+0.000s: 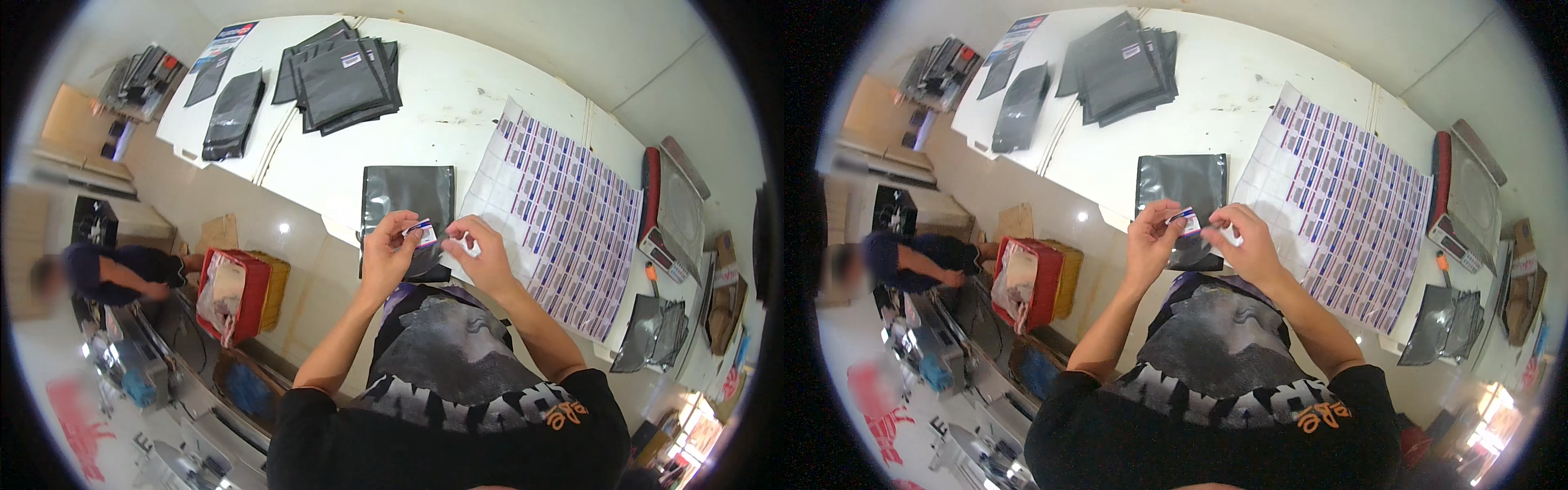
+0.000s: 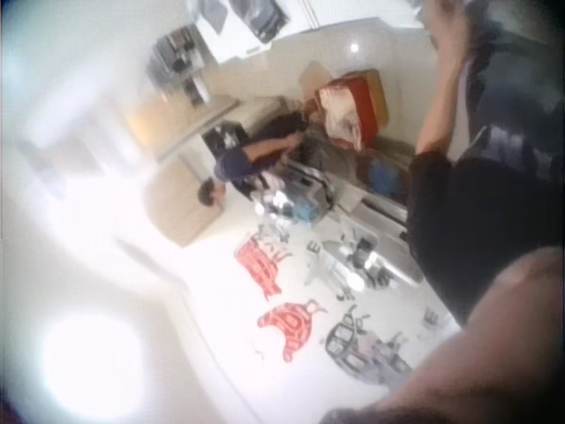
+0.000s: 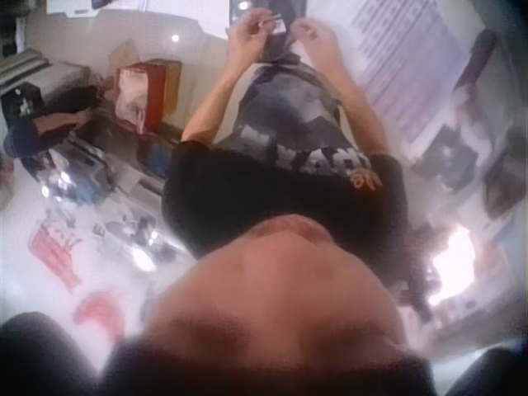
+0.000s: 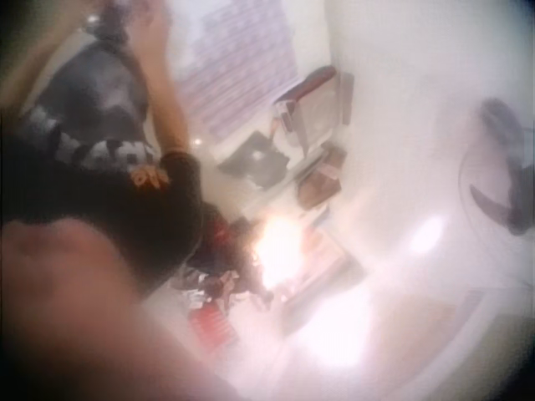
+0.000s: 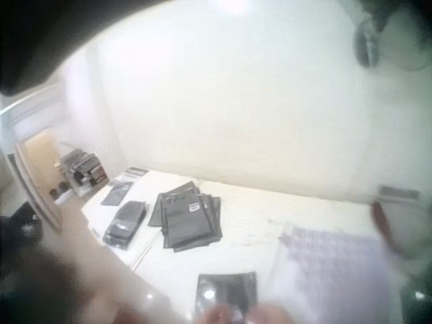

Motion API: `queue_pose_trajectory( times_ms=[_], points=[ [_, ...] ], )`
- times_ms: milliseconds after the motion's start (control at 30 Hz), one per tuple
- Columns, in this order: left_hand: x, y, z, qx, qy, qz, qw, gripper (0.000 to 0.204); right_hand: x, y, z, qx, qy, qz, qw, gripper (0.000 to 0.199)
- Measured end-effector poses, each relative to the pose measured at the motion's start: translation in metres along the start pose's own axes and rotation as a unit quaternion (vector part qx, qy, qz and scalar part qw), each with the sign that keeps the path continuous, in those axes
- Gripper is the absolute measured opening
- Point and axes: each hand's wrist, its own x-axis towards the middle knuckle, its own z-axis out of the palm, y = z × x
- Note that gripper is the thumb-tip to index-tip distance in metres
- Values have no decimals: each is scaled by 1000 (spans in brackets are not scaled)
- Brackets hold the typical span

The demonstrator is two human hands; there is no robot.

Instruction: The person repeatedly peels individual labels from a large sheet and affixes them to the front of black plastic pouches. After each label is applied, the pouch is placed on a growing stack on the table.

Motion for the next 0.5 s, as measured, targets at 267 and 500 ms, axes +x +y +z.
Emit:
queue_pose_trajectory(
  times_ms=[267,500],
  points=[
    [56,-12,-27,44,-109,40,992,21,20,17,54,113,50,213,969,20],
    [116,-44,-12,111,-146,51,982,26,36,43,66,-33,169,251,953,20]
  ],
)
